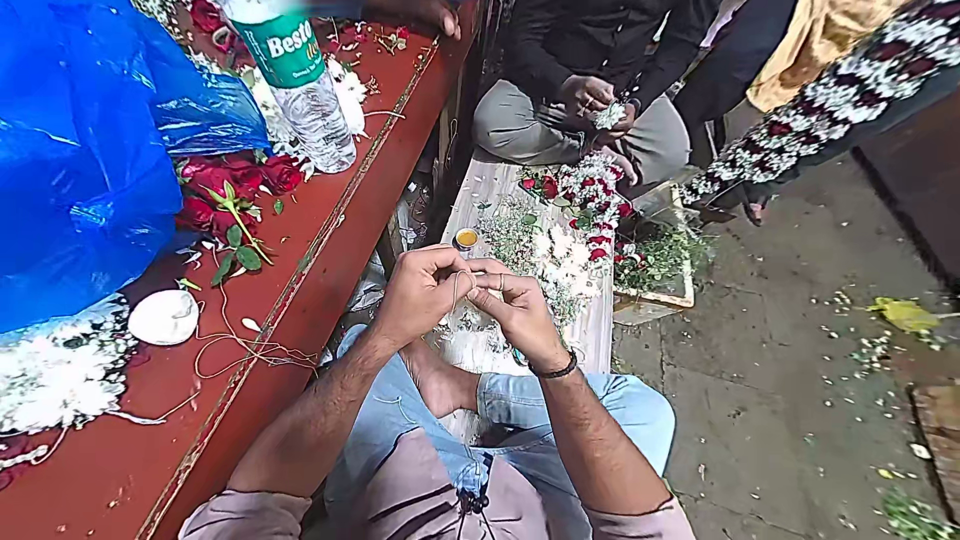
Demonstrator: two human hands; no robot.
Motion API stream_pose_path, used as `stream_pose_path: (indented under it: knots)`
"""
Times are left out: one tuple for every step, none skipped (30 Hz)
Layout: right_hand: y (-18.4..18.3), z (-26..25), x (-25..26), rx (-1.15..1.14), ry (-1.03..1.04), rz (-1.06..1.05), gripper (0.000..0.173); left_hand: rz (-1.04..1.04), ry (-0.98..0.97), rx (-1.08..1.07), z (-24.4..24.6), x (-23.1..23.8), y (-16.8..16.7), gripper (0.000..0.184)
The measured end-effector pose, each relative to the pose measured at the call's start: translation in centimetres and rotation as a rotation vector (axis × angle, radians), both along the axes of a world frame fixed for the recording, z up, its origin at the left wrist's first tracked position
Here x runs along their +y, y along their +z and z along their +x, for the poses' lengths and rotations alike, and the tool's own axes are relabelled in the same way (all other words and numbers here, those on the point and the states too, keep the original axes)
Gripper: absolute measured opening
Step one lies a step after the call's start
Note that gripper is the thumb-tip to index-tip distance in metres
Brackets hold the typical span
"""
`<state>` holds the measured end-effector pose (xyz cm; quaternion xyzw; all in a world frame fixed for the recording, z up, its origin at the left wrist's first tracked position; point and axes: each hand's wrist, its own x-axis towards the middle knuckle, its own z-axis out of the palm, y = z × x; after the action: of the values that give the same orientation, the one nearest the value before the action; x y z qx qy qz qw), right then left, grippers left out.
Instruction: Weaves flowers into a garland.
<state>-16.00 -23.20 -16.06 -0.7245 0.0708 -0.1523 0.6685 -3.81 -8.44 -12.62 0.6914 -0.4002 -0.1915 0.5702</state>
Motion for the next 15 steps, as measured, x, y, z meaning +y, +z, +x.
stream_pose_path:
  knots:
    - [0.3,-0.1,0.0,-0.003,-0.004,0.02,0.019,0.015,0.003,-0.012,0.0,0.0,0.0,0.015]
    - [0.4,-0.2,0.0,-0.005,-0.009,0.035,0.02,0.032,0.004,-0.025,-0.1,-0.1,-0.1,0.016]
    - [0.4,-0.2,-0.1,-0.002,-0.011,0.048,0.022,0.044,0.004,-0.029,-0.1,-0.2,-0.1,0.017]
    - [0.5,-0.2,-0.1,0.003,-0.01,0.062,0.023,0.051,0.008,-0.026,-0.2,-0.2,-0.1,0.019]
    - [0.5,-0.2,-0.1,0.012,-0.009,0.069,0.024,0.056,0.019,-0.023,-0.3,-0.4,-0.2,0.021]
    - [0.5,-0.2,-0.1,0.023,-0.011,0.062,0.025,0.069,0.047,-0.024,-0.3,-0.5,-0.4,0.023]
    - [0.5,-0.3,-0.1,0.038,-0.019,0.045,0.027,0.102,0.1,-0.031,-0.3,-0.5,-0.9,0.025]
    - [0.5,-0.5,-0.2,0.058,-0.034,0.036,0.028,0.162,0.181,-0.046,-0.2,-0.4,-1.5,0.027]
    - [0.6,-0.7,-0.4,0.078,-0.049,0.032,0.029,0.258,0.273,-0.084,0.1,-0.1,-2.2,0.028]
    - [0.7,-0.9,-0.8,0.096,-0.064,0.034,0.03,0.374,0.355,-0.144,0.6,0.4,-3.1,0.026]
    - [0.8,-1.1,-1.3,0.114,-0.081,0.03,0.03,0.482,0.403,-0.195,1.0,1.0,-3.9,0.023]
    - [1.0,-1.4,-1.8,0.136,-0.093,0.017,0.03,0.538,0.418,-0.236,1.1,1.6,-4.6,0.022]
    - [1.3,-1.6,-2.3,0.159,-0.095,-0.004,0.03,0.539,0.415,-0.249,1.1,1.9,-5.0,0.024]
    - [1.5,-1.7,-2.8,0.182,-0.093,-0.034,0.031,0.476,0.39,-0.233,0.9,1.8,-5.1,0.027]
    - [1.6,-1.7,-3.1,0.207,-0.093,-0.067,0.032,0.358,0.324,-0.155,0.2,1.5,-4.9,0.029]
